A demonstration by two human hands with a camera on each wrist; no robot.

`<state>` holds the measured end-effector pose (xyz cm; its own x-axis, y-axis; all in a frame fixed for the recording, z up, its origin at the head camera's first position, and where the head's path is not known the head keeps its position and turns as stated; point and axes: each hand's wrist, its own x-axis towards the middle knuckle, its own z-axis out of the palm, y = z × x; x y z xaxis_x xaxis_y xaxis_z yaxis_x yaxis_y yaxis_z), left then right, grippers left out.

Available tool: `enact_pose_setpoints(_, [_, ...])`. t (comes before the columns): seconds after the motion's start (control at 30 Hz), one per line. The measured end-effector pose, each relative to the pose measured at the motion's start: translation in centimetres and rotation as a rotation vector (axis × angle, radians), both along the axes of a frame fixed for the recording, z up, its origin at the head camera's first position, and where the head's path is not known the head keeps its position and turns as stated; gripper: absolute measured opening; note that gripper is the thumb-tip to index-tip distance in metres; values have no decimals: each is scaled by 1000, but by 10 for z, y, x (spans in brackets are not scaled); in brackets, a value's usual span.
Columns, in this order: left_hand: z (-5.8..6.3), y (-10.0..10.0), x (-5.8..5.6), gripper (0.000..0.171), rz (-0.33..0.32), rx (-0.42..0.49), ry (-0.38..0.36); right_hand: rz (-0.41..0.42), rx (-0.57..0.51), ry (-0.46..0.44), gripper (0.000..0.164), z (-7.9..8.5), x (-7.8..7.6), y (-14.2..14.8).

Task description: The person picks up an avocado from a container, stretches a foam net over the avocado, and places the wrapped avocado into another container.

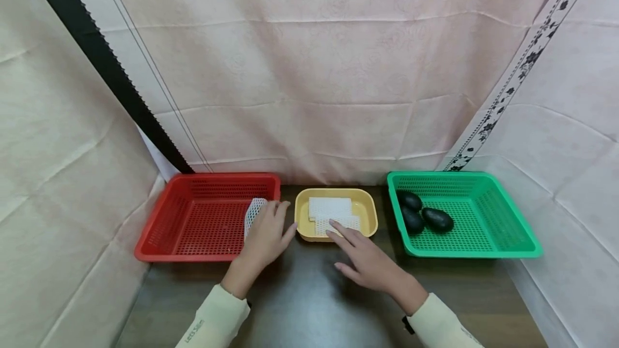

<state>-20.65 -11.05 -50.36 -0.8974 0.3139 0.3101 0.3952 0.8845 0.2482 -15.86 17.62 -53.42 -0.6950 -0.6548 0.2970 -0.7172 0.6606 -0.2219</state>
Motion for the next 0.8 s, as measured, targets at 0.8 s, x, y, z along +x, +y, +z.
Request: enact_pose_setpoints(0.8, [-63, 54, 12, 53, -301, -341, -66, -216, 176, 47, 74, 6, -17, 104])
